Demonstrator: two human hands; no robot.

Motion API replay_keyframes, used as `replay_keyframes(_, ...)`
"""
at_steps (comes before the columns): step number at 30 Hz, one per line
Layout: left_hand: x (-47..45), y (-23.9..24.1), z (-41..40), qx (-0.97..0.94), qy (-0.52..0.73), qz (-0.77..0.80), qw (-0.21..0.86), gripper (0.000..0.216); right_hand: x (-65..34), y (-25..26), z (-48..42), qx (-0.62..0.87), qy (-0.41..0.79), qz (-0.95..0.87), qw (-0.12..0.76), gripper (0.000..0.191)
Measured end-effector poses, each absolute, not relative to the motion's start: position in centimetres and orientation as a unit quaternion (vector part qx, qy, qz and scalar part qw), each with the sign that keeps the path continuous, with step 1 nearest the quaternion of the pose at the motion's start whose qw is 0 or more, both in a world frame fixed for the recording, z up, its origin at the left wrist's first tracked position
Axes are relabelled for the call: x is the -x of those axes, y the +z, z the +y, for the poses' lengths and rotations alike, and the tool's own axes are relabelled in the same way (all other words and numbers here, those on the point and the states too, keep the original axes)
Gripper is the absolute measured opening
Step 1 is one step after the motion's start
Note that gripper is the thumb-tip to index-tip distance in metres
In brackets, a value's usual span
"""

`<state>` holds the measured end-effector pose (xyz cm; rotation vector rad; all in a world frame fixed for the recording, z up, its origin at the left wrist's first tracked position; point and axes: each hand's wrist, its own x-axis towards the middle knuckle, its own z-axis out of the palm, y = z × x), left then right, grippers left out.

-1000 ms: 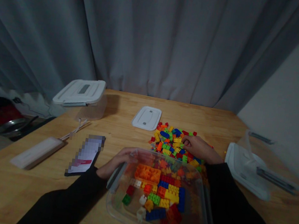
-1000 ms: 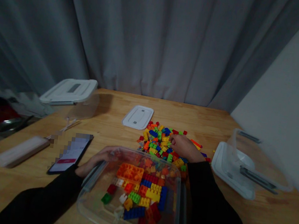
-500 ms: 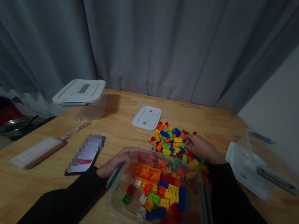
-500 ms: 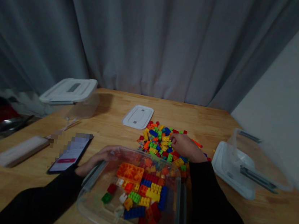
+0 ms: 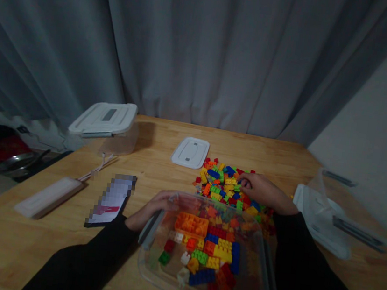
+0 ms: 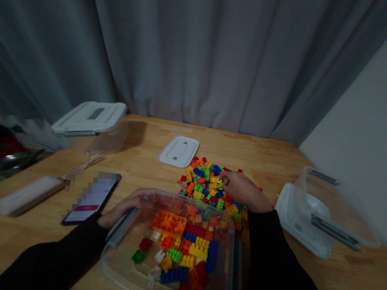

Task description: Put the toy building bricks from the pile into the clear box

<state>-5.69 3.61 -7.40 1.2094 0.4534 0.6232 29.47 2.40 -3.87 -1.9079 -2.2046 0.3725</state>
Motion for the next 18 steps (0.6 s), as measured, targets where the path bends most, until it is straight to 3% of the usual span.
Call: replay_keyframes(18, 5.61, -7.53, 3.74, -0.558, 0.285, 0.196, 0.754, 0.040, -29.56, -3.55, 2.07, 0.625, 0.130, -0.760, 0.123, 0.025)
